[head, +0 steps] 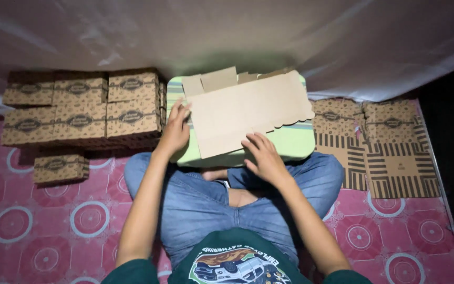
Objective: Assembling a small cardboard box from a flat template by folding and tucking flaps.
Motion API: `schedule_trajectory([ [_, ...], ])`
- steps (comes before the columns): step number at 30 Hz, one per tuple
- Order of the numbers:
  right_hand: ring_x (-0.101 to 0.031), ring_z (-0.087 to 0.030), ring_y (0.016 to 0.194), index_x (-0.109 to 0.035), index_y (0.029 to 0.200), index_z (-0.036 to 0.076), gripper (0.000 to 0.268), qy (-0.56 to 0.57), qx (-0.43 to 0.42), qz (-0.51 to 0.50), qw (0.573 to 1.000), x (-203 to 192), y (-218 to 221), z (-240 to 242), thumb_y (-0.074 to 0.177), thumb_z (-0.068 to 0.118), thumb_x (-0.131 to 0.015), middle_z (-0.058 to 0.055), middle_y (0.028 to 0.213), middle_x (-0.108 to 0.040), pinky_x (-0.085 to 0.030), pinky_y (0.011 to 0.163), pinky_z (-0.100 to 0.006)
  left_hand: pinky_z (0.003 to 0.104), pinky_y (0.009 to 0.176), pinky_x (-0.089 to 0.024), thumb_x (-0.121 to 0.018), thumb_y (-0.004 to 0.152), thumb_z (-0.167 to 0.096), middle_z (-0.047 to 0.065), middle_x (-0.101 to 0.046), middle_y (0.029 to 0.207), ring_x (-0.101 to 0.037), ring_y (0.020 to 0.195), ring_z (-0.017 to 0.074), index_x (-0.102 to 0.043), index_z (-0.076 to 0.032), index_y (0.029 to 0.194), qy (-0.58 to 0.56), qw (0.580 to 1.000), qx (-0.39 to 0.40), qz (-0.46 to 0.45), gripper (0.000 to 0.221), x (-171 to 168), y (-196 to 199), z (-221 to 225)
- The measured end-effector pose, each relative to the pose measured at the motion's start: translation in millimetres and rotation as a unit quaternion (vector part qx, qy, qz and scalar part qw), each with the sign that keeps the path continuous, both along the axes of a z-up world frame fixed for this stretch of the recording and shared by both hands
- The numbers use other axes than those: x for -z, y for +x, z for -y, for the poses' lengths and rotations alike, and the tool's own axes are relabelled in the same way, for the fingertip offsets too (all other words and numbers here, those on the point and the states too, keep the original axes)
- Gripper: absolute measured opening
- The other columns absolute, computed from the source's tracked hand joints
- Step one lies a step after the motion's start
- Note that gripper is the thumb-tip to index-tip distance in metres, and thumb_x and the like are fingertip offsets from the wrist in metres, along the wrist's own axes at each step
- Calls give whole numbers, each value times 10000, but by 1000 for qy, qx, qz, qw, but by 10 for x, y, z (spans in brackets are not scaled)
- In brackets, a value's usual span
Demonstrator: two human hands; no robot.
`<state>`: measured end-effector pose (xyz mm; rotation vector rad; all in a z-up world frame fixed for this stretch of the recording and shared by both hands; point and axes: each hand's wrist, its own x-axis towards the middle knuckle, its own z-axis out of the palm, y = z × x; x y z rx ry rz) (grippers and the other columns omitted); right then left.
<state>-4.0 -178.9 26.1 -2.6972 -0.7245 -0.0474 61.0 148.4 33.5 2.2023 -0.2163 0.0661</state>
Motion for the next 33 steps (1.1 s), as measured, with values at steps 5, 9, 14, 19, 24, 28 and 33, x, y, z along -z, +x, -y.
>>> schedule_trajectory([
  [5,-465,-264,1347,-587,1368,246,507,-55,-15,13,998,-92,222,25,893,359,-721,-19,1426,-531,-416,979,-459,630,1220,-133,-805,720,-302,98,-271,1669,-250,1527,397,-362,-286,1586,207,962,128,-125,973,12,-488,-126],
  [9,-543,-224,1270,-658,1270,245,370,-49,-29,10,998,-219,277,-19,939,408,-687,-1,1323,-622,-398,912,-400,582,1231,-95,-828,745,-443,75,-265,1674,-186,1556,356,-351,-307,1591,190,965,137,-118,981,97,-608,-50],
  [14,-450,-273,1374,-606,1335,252,486,-77,-48,28,995,-265,320,-38,858,236,-693,-25,1383,-557,-371,1039,-487,562,1202,-168,-753,869,-417,46,-370,1602,-279,1511,307,-427,-275,1548,197,973,97,-64,766,97,-660,39],
  [19,-578,-238,1269,-653,1251,237,335,-79,-61,87,991,-196,451,-34,916,236,-652,-27,1261,-643,-429,1027,-446,501,1122,-281,-544,1052,-312,-36,-613,1351,-466,1375,216,-633,-279,1314,141,989,52,6,279,254,-611,62],
  [24,-715,-191,976,-693,1102,232,134,-64,-49,116,990,-390,331,-102,995,246,-612,10,944,-719,-494,906,-350,428,1057,-331,-459,1117,-379,-67,-704,1112,-579,1225,159,-675,-254,1062,126,991,-1,44,257,420,-530,112],
  [28,-715,-212,884,-636,1167,235,200,-36,-14,103,994,-337,337,-178,982,309,-642,4,876,-669,-508,835,-362,414,1029,-352,-532,1090,-352,-58,-687,1051,-602,1139,155,-651,-225,1129,117,989,-66,55,179,555,-508,231],
  [33,-545,-288,1170,-621,1261,248,410,-53,50,169,983,115,452,-362,891,381,-736,-32,1211,-551,-452,953,-486,473,1009,-354,-712,942,-187,40,-613,1054,-557,1101,258,-542,-139,1343,127,979,-133,93,438,547,-548,452],
])
